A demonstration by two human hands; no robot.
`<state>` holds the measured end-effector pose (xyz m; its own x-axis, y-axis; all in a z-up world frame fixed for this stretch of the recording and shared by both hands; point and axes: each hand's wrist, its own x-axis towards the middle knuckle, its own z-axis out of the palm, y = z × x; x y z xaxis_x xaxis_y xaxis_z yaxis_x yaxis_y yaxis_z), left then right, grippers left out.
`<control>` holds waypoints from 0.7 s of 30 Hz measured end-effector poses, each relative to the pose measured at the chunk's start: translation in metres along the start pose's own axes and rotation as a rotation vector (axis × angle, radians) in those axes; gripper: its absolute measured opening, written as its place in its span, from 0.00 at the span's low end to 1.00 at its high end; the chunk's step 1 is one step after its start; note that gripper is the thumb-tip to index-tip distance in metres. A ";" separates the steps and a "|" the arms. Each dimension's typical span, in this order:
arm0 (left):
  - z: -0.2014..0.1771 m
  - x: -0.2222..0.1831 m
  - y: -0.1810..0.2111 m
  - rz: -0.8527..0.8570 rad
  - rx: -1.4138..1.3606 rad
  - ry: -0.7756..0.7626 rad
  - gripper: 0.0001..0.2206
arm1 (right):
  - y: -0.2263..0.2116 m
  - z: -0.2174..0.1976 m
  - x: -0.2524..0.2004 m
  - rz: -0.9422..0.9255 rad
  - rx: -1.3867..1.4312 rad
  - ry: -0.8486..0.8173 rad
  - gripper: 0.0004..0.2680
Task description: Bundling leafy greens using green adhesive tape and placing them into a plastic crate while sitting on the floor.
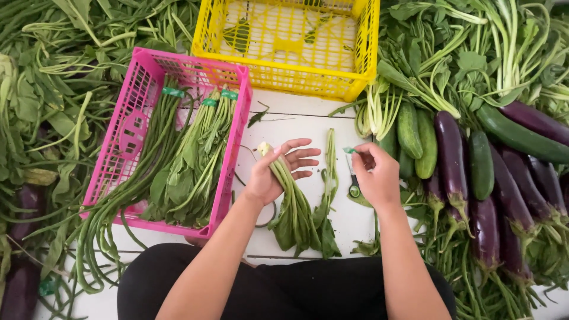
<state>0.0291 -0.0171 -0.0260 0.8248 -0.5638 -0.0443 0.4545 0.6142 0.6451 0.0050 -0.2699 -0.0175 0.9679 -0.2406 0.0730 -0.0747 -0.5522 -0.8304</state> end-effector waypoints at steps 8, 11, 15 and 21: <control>0.002 -0.001 0.001 0.000 -0.004 -0.006 0.32 | -0.011 0.003 -0.003 0.057 0.017 -0.037 0.05; 0.002 -0.001 -0.001 -0.003 0.004 -0.001 0.32 | -0.016 0.004 -0.002 0.080 0.028 -0.050 0.06; 0.001 0.002 -0.003 -0.009 0.002 0.010 0.34 | -0.023 0.009 0.008 0.060 0.063 -0.024 0.13; 0.003 0.004 -0.003 -0.017 0.012 0.002 0.34 | 0.017 0.037 0.030 0.108 0.024 -0.094 0.22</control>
<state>0.0300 -0.0226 -0.0253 0.8174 -0.5733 -0.0569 0.4648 0.5979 0.6530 0.0416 -0.2571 -0.0493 0.9729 -0.2211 -0.0683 -0.1746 -0.5076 -0.8437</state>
